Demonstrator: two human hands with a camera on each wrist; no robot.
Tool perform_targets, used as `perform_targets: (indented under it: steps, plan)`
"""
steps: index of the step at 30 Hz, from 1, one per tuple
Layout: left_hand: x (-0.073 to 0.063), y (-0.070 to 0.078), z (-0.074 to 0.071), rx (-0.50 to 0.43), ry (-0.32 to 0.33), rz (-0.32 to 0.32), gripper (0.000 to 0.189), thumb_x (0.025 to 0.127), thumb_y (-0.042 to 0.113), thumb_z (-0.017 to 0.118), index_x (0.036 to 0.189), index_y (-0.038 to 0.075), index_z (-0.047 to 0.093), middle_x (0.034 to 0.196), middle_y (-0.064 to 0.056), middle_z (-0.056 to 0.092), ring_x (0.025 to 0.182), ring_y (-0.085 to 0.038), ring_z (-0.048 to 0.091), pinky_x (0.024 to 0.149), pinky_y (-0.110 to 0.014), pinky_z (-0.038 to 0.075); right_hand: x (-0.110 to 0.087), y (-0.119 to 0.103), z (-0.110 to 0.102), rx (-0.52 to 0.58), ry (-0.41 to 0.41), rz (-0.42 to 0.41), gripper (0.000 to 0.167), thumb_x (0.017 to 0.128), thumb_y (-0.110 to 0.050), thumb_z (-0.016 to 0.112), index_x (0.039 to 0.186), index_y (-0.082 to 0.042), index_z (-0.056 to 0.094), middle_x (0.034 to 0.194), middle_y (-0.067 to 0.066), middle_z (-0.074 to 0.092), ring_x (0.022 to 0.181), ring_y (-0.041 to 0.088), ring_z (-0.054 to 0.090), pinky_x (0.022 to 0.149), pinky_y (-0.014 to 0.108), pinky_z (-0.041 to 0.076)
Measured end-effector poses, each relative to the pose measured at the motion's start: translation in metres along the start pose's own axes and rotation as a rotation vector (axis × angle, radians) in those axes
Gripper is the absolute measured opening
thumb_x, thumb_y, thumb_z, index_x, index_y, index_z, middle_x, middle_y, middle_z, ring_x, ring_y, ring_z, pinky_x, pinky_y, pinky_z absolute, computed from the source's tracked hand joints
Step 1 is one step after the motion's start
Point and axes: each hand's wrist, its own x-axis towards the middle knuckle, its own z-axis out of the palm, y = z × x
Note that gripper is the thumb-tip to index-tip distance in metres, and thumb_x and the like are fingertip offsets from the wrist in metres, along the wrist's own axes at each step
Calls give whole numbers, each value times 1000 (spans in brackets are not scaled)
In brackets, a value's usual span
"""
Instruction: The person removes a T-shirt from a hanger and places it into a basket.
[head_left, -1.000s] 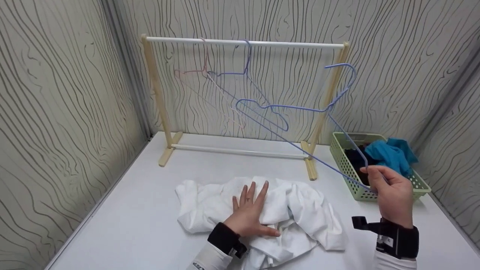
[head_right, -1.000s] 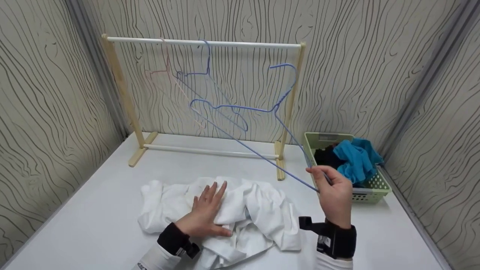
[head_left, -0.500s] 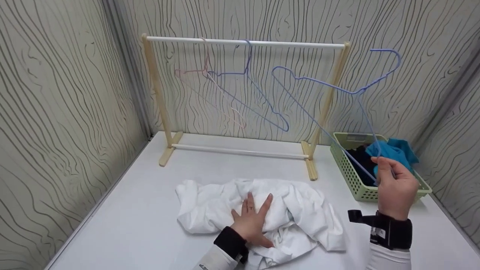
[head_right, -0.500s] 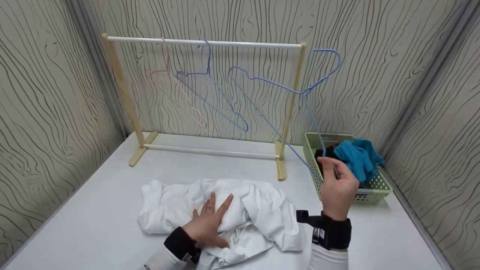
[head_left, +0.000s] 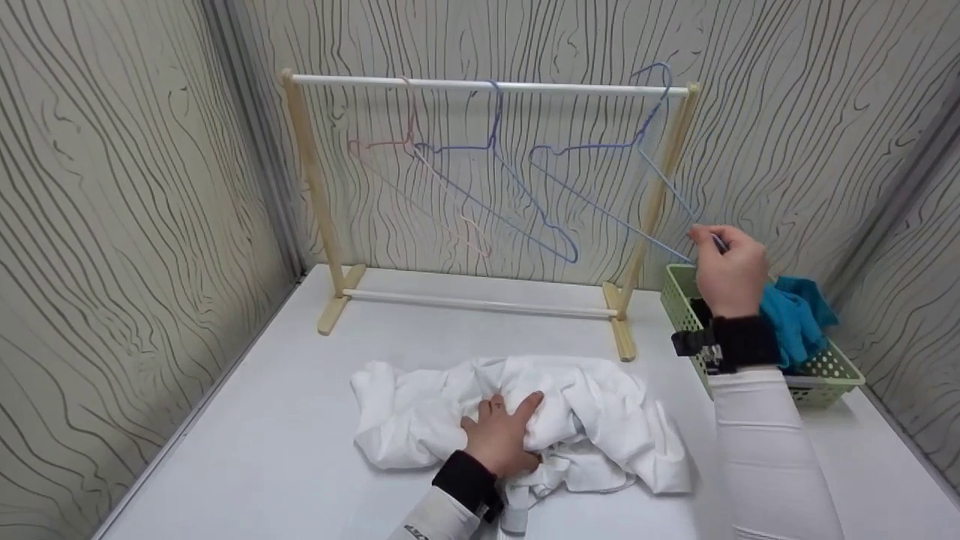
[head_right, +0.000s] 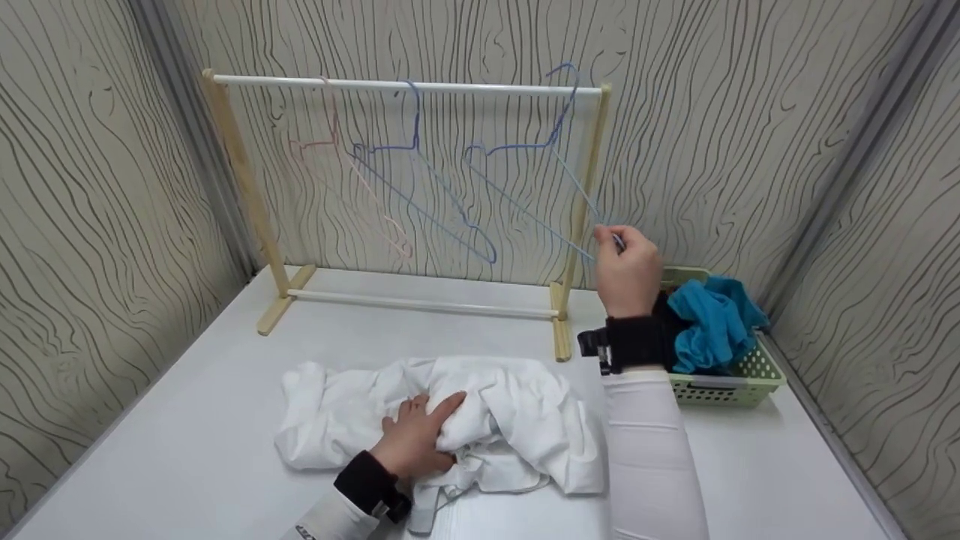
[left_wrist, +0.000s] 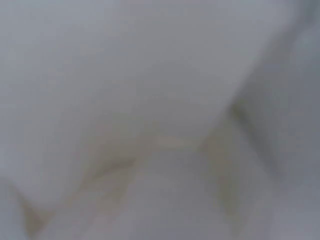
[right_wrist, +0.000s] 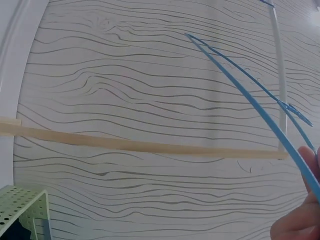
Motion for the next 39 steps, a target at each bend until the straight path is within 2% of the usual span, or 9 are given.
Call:
perform_targets:
  steps: [3,12,21,24,28,31,33,36,39]
  plan:
    - [1,-1,2,-1,44,-13,85,71,28,87,148,34,50,133,-25,56,123,-43,50,85,-70,43,6,-8,12,-23,-43,4,38,105,-32,59,108,3,76,107,20,75,71,0,48,66,20,36]
    - [3,-3,7,-3,139,-26,67,77,24,83,139,34,58,121,-22,64,112,-40,55,82,-69,44,7,-5,38,-66,-137,-40,38,105,-32,60,107,3,74,94,18,70,71,14,49,62,19,36]
    - [4,-5,6,-28,139,-45,61,80,24,83,136,33,61,123,-22,65,111,-40,55,82,-70,44,0,9,48,-52,-246,56,41,107,-38,55,124,-3,69,110,18,67,92,24,55,76,26,43]
    - [5,-6,6,-30,129,-54,61,80,25,85,136,34,61,124,-21,65,110,-40,55,82,-70,44,-9,14,49,-51,-176,43,40,106,-32,59,133,-2,63,120,23,60,107,33,51,89,37,42]
    - [5,-6,7,-40,161,-78,60,79,21,85,133,33,61,120,-18,66,106,-38,57,80,-68,45,-32,18,48,-7,69,-26,46,101,-19,65,140,1,52,142,28,43,129,43,32,103,55,33]
    - [7,-6,8,-48,221,-103,61,76,16,85,130,29,60,113,-15,68,100,-37,60,78,-64,45,-59,18,48,83,214,-101,44,97,-7,66,136,5,50,149,29,35,136,44,25,109,57,28]
    - [8,-7,9,-37,259,-118,63,73,16,85,130,24,58,107,-14,69,95,-36,63,76,-61,46,-78,17,49,138,241,-149,42,93,0,66,131,8,50,148,30,37,136,43,26,111,54,26]
    - [10,-7,10,-5,282,-145,64,71,22,88,127,15,56,99,-14,71,90,-36,67,74,-59,47,-103,16,51,190,155,-183,41,89,6,66,126,12,51,140,33,43,132,44,32,109,53,23]
    - [12,-9,10,10,275,-165,59,71,27,87,119,8,58,94,-16,72,87,-37,69,73,-60,47,-121,16,54,180,-72,-99,43,90,2,67,129,11,49,135,34,46,127,47,34,107,55,24]
